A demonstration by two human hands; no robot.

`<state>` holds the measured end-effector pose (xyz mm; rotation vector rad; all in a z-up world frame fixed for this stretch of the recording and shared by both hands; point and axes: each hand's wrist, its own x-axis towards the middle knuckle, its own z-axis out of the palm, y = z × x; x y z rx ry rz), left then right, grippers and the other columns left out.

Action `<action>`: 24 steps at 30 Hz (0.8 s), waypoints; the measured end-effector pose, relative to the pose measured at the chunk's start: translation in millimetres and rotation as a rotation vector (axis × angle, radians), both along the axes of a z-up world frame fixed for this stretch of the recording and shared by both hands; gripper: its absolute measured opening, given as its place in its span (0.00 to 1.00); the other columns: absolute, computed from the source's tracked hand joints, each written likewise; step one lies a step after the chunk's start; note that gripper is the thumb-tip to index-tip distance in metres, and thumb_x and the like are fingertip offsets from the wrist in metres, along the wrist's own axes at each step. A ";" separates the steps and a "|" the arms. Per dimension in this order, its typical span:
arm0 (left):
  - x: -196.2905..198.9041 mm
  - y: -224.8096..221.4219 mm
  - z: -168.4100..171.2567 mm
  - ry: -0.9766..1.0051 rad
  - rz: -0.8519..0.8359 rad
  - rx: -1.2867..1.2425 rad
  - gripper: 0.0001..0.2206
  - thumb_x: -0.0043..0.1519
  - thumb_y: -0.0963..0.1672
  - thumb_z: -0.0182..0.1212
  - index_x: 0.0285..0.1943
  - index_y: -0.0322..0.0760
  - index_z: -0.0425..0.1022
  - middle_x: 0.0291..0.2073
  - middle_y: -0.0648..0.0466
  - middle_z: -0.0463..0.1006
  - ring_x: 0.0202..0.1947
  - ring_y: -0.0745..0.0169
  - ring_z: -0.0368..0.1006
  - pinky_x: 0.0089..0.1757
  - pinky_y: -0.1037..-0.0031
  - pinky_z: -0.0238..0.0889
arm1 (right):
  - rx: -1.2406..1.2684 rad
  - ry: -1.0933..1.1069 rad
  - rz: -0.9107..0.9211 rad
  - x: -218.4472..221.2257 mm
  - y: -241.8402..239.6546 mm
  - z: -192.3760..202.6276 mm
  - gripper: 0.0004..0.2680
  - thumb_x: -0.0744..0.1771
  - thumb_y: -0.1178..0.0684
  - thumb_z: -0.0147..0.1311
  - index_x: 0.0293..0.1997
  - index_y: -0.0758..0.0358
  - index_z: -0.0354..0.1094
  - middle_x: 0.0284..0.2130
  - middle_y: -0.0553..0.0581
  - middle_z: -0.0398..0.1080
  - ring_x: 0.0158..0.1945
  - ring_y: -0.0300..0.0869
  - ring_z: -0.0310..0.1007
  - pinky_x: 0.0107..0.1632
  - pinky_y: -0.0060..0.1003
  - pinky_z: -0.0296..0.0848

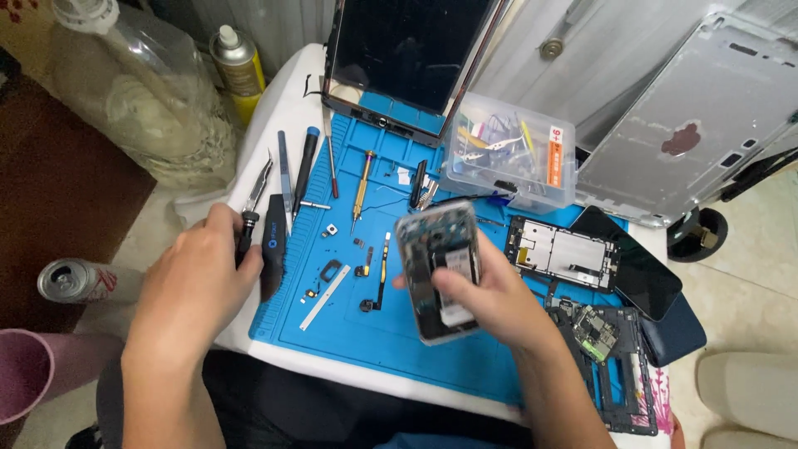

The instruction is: Assembling internal components of a mobile phone on a repair mat using precision tools

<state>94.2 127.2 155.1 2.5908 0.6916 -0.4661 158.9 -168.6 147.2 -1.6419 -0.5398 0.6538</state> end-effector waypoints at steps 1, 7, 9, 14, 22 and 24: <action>0.3 -1.7 2.2 0.028 0.010 -0.008 0.12 0.68 0.48 0.50 0.56 0.40 0.64 0.46 0.41 0.80 0.44 0.30 0.77 0.41 0.43 0.67 | 0.113 0.118 -0.090 5.6 4.0 -5.1 0.22 0.65 0.40 0.58 0.60 0.61 0.59 0.46 0.66 0.80 0.49 0.52 0.84 0.44 0.45 0.86; 2.2 -9.3 4.5 -0.041 -0.034 0.054 0.14 0.65 0.53 0.56 0.51 0.46 0.66 0.54 0.54 0.74 0.45 0.37 0.77 0.42 0.45 0.69 | 0.508 0.454 -0.061 -1.7 17.7 -40.9 0.18 0.70 0.48 0.51 0.64 0.69 0.53 0.49 0.74 0.73 0.49 0.62 0.79 0.52 0.62 0.81; 4.6 -12.6 -8.2 -0.064 -0.040 0.102 0.16 0.64 0.55 0.58 0.50 0.46 0.68 0.51 0.53 0.74 0.44 0.37 0.77 0.40 0.44 0.69 | 0.527 0.455 -0.046 -1.6 21.1 -43.3 0.18 0.71 0.48 0.52 0.63 0.69 0.55 0.50 0.73 0.73 0.49 0.61 0.79 0.50 0.60 0.82; 5.4 -22.1 -18.3 -0.086 -0.021 0.206 0.21 0.61 0.60 0.60 0.49 0.48 0.72 0.49 0.55 0.75 0.43 0.39 0.78 0.38 0.46 0.72 | 0.521 0.412 -0.007 -4.5 21.2 -39.1 0.19 0.71 0.48 0.51 0.65 0.71 0.55 0.54 0.71 0.72 0.47 0.56 0.79 0.50 0.59 0.82; 4.7 -22.5 -17.1 -0.089 0.065 0.222 0.14 0.66 0.50 0.51 0.44 0.40 0.76 0.44 0.44 0.80 0.41 0.28 0.78 0.39 0.42 0.68 | 0.605 0.535 -0.001 -8.7 21.8 -37.9 0.19 0.70 0.50 0.54 0.64 0.73 0.55 0.50 0.73 0.73 0.43 0.57 0.78 0.46 0.58 0.83; 5.9 -21.7 -8.5 -0.054 0.091 0.220 0.14 0.65 0.51 0.50 0.46 0.42 0.77 0.43 0.40 0.81 0.42 0.26 0.78 0.41 0.43 0.69 | 0.607 0.566 -0.011 -10.3 21.2 -38.5 0.19 0.70 0.50 0.53 0.64 0.72 0.56 0.50 0.74 0.72 0.43 0.58 0.78 0.45 0.58 0.83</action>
